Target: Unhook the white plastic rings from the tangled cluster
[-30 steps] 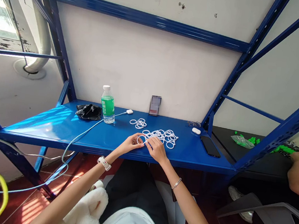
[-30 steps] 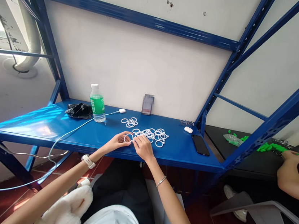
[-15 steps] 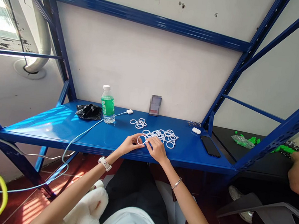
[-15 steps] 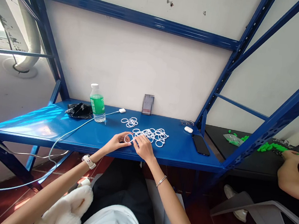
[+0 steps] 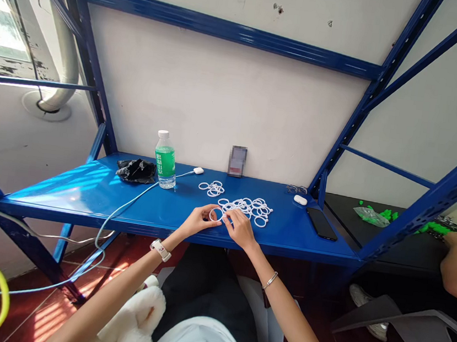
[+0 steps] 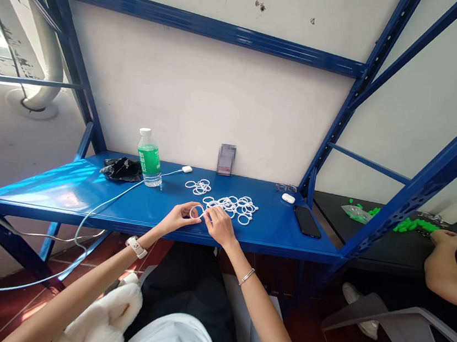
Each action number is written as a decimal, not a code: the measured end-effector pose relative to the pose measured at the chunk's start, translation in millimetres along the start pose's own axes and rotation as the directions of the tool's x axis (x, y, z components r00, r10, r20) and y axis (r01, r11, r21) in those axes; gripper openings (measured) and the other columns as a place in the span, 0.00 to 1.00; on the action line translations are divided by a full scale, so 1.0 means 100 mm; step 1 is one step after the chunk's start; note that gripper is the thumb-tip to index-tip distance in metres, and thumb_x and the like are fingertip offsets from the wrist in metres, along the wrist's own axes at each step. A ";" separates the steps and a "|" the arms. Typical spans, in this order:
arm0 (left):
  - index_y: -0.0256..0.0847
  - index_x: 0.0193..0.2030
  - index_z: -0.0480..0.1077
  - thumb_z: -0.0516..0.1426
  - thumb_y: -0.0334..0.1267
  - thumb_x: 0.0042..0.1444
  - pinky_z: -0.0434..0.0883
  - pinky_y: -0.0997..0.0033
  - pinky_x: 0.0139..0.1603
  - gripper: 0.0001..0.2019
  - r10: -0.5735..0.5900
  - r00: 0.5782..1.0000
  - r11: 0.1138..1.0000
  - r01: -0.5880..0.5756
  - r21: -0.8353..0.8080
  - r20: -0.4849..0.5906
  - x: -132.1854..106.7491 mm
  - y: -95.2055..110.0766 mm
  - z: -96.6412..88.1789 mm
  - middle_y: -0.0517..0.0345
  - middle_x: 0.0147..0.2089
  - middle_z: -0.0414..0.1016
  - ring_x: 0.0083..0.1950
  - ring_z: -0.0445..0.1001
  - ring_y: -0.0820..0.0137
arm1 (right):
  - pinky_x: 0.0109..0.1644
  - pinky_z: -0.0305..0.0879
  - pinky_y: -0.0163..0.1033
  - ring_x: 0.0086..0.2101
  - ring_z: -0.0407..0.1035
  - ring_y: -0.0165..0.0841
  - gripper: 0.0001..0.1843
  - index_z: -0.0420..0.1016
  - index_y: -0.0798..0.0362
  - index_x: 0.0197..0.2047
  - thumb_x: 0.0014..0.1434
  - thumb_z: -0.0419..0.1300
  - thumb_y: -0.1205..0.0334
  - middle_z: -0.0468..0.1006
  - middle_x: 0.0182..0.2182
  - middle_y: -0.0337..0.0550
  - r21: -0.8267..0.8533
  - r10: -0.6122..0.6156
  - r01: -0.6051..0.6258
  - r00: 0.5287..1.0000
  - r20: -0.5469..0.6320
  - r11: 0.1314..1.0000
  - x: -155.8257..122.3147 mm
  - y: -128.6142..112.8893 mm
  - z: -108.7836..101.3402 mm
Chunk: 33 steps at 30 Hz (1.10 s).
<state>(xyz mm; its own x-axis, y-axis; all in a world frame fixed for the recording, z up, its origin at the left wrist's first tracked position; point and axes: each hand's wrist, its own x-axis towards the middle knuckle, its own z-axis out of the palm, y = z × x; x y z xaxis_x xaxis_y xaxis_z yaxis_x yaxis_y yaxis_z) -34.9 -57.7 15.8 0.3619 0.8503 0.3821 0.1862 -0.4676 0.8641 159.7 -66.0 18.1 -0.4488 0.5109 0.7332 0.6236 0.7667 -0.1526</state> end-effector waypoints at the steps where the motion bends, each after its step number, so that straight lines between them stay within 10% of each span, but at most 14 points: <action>1: 0.36 0.54 0.68 0.63 0.49 0.49 0.71 0.69 0.36 0.28 0.003 1.000 1.000 -0.003 0.002 0.000 0.00 0.00 0.00 0.58 0.31 0.72 0.31 0.70 0.69 | 0.38 0.67 0.40 0.36 0.69 0.37 0.11 0.68 0.53 0.39 0.68 0.47 0.60 0.75 0.34 0.46 0.000 -0.001 0.001 1.000 0.003 1.000 0.00 0.00 0.00; 33: 0.38 0.56 0.67 0.61 0.50 0.51 0.71 0.71 0.34 0.28 0.043 0.999 0.995 -0.045 0.090 0.031 -0.01 0.05 0.02 0.60 0.30 0.72 0.30 0.70 0.70 | 0.32 0.64 0.38 0.31 0.68 0.34 0.10 0.66 0.52 0.33 0.66 0.48 0.64 0.74 0.29 0.43 0.024 0.022 -0.022 1.000 -0.007 0.999 -0.02 0.04 0.03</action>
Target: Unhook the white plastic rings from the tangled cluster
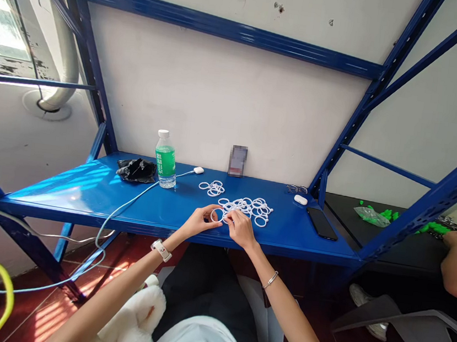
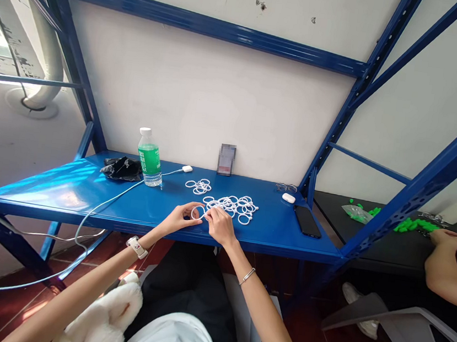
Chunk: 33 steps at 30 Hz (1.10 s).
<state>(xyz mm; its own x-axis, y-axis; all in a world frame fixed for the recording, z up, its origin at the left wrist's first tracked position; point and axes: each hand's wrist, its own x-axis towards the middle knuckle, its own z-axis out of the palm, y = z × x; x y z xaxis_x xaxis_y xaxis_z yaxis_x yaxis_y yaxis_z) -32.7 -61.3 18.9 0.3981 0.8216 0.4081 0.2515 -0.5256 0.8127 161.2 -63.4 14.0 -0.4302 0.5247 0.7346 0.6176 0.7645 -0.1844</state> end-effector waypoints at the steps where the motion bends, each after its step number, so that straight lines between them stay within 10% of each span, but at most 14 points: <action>1: 0.39 0.56 0.66 0.61 0.50 0.52 0.71 0.71 0.34 0.28 0.005 1.000 1.000 -0.005 0.000 0.006 0.00 0.01 0.00 0.60 0.30 0.72 0.31 0.70 0.71 | 0.33 0.64 0.38 0.31 0.68 0.34 0.10 0.66 0.52 0.33 0.66 0.48 0.64 0.73 0.29 0.43 -0.005 -0.001 0.001 1.000 0.003 1.000 0.00 0.00 0.00; 33: 0.39 0.47 0.67 0.62 0.51 0.49 0.71 0.71 0.33 0.24 -0.013 0.999 1.000 0.013 -0.005 -0.032 -0.01 0.05 0.01 0.63 0.27 0.71 0.28 0.69 0.72 | 0.35 0.66 0.38 0.34 0.70 0.35 0.09 0.66 0.52 0.41 0.67 0.46 0.63 0.75 0.33 0.45 -0.011 -0.027 0.028 0.999 0.044 1.000 0.01 -0.04 -0.02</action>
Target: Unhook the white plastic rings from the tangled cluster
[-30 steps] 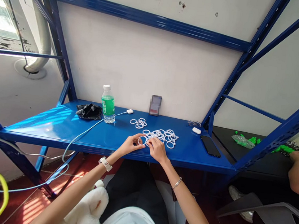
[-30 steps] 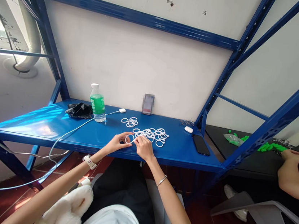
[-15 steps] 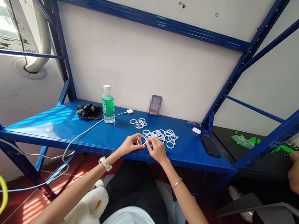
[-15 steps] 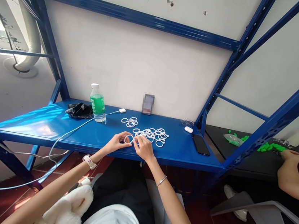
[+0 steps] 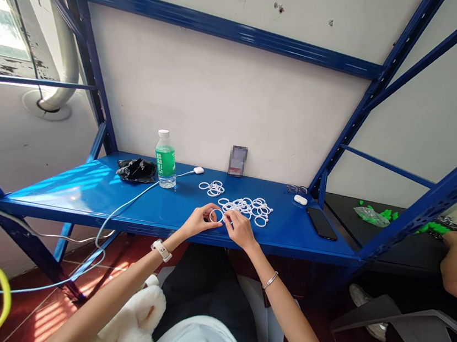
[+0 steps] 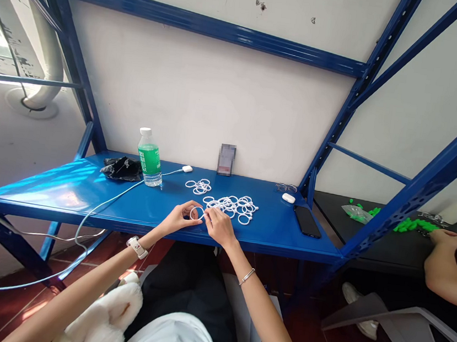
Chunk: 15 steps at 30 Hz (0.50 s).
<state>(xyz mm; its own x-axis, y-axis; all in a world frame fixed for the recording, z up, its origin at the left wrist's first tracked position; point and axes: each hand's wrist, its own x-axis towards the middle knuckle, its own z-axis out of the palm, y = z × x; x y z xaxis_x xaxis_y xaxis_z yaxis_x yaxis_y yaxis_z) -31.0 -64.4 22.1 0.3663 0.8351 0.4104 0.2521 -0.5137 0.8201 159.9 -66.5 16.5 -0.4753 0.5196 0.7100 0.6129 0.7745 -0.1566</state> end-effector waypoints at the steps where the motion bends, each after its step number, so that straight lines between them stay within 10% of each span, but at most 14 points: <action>1: 0.39 0.47 0.67 0.62 0.51 0.49 0.71 0.71 0.33 0.24 0.002 1.000 1.000 -0.002 0.000 0.001 0.00 -0.01 0.00 0.63 0.27 0.71 0.28 0.69 0.72 | 0.35 0.66 0.38 0.34 0.70 0.35 0.09 0.66 0.52 0.41 0.67 0.46 0.63 0.75 0.33 0.45 0.000 -0.004 0.004 1.000 0.000 1.000 0.00 0.00 0.00; 15: 0.39 0.47 0.67 0.63 0.50 0.48 0.70 0.73 0.31 0.23 0.018 1.000 1.000 -0.018 0.016 -0.015 0.00 -0.05 0.02 0.63 0.27 0.70 0.27 0.69 0.73 | 0.35 0.66 0.39 0.34 0.69 0.35 0.11 0.68 0.52 0.38 0.67 0.46 0.65 0.74 0.31 0.44 0.015 -0.029 0.029 0.999 0.014 0.999 0.01 0.01 -0.01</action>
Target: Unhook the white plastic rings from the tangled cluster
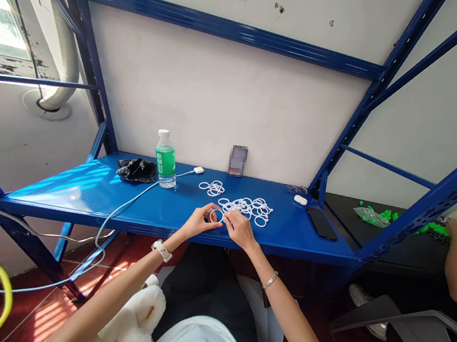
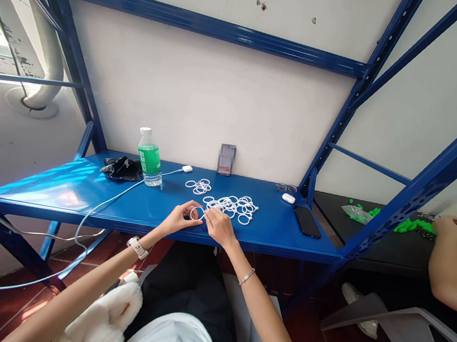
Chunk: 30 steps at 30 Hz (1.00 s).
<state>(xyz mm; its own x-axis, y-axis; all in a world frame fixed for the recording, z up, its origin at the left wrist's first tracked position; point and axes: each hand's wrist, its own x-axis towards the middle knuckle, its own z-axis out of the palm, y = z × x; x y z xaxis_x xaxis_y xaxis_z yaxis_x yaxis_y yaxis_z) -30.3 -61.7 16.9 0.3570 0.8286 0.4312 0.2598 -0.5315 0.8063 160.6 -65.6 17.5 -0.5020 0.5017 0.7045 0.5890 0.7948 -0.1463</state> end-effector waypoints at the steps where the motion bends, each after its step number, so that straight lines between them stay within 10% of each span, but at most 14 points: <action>1: 0.39 0.47 0.66 0.63 0.50 0.49 0.70 0.73 0.31 0.23 0.001 1.000 1.000 -0.001 0.001 0.000 0.00 0.00 0.00 0.63 0.27 0.70 0.27 0.69 0.73 | 0.35 0.66 0.39 0.34 0.69 0.35 0.11 0.68 0.52 0.38 0.67 0.46 0.66 0.74 0.31 0.44 -0.002 -0.002 0.002 1.000 0.000 1.000 0.00 0.00 0.00; 30: 0.40 0.46 0.66 0.62 0.50 0.50 0.69 0.74 0.30 0.21 0.006 1.000 1.000 -0.006 0.029 0.003 0.00 0.06 0.01 0.65 0.26 0.70 0.26 0.68 0.74 | 0.35 0.66 0.38 0.34 0.70 0.35 0.09 0.68 0.52 0.41 0.67 0.47 0.63 0.75 0.33 0.45 0.000 0.028 -0.028 0.999 -0.018 1.000 -0.01 0.00 0.00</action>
<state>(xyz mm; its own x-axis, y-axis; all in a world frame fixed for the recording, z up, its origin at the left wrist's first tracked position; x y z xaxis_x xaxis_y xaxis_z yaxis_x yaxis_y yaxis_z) -28.1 -65.2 21.6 0.3614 0.8248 0.4348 0.2837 -0.5415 0.7914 160.7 -66.2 17.0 -0.4735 0.5174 0.7128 0.6028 0.7804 -0.1661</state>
